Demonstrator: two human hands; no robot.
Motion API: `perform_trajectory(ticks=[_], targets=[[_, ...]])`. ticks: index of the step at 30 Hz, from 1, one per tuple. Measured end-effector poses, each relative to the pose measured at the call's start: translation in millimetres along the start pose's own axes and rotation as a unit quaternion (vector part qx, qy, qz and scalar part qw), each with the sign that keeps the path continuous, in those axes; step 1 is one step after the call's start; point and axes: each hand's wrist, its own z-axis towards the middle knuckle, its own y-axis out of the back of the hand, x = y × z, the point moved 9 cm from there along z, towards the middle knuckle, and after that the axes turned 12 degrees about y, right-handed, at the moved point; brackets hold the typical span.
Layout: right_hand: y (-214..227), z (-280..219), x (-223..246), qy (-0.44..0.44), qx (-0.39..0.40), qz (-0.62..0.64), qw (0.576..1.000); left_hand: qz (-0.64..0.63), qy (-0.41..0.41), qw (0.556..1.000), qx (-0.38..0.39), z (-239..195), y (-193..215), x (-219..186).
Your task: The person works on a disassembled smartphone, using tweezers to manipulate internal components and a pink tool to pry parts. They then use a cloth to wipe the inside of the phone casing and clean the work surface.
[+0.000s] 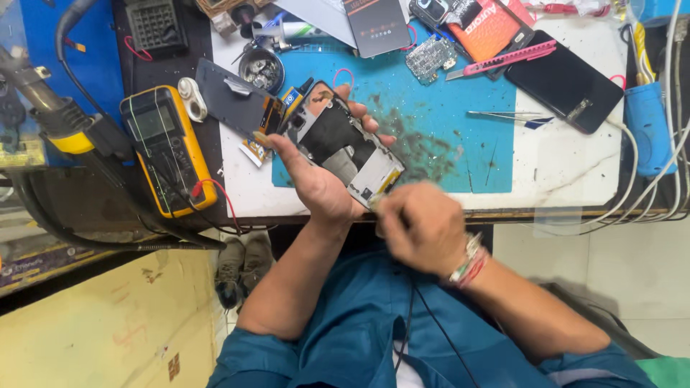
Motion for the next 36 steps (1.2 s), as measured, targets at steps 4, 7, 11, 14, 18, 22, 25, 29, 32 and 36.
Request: perform_trajectory(ticks=[4, 7, 11, 14, 18, 22, 25, 29, 32, 36], targets=[[1.1, 1.3, -5.4, -0.062, -0.002, -0.016, 0.998, 0.001, -0.021, 1.000, -0.007, -5.0, 5.0, 0.3], [-2.3, 2.5, -6.4, -0.029, -0.008, 0.023, 0.999, -0.028, -0.010, 0.999, 0.023, 3.9, -1.4, -1.1], [-3.4, -20.3, -10.0, -0.079, -0.010, -0.028, 0.996, -0.042, -0.013, 0.999, 0.022, -10.1, 4.4, 2.6], [-3.2, -5.7, -5.3, -0.025, -0.004, 0.006, 1.000, -0.031, -0.016, 0.999, 0.027, -3.2, -1.0, -0.9], [7.4, -5.7, -21.0, -0.108, -0.021, -0.063, 0.992, -0.058, -0.002, 0.998, 0.013, -6.4, 6.3, 4.2], [-2.0, -2.8, -5.2, -0.021, -0.006, 0.023, 0.999, -0.046, -0.001, 0.998, 0.034, -5.6, -1.0, 1.3], [9.5, -8.2, -21.3, -0.039, -0.032, -0.029, 0.998, -0.055, 0.009, 0.998, 0.043, -8.3, -1.9, -0.2], [21.5, -17.3, -30.9, -0.032, -0.068, -0.021, 0.997, -0.040, 0.029, 0.998, 0.031, -13.2, -0.3, -2.2], [18.5, -26.0, -21.6, -0.006, -0.046, -0.027, 0.999, -0.018, 0.001, 1.000, 0.021, -16.2, -1.5, -1.0], [5.6, -36.7, -20.8, -0.032, -0.027, -0.030, 0.999, 0.115, -0.019, 0.992, -0.042, -21.3, 5.0, -4.3]])
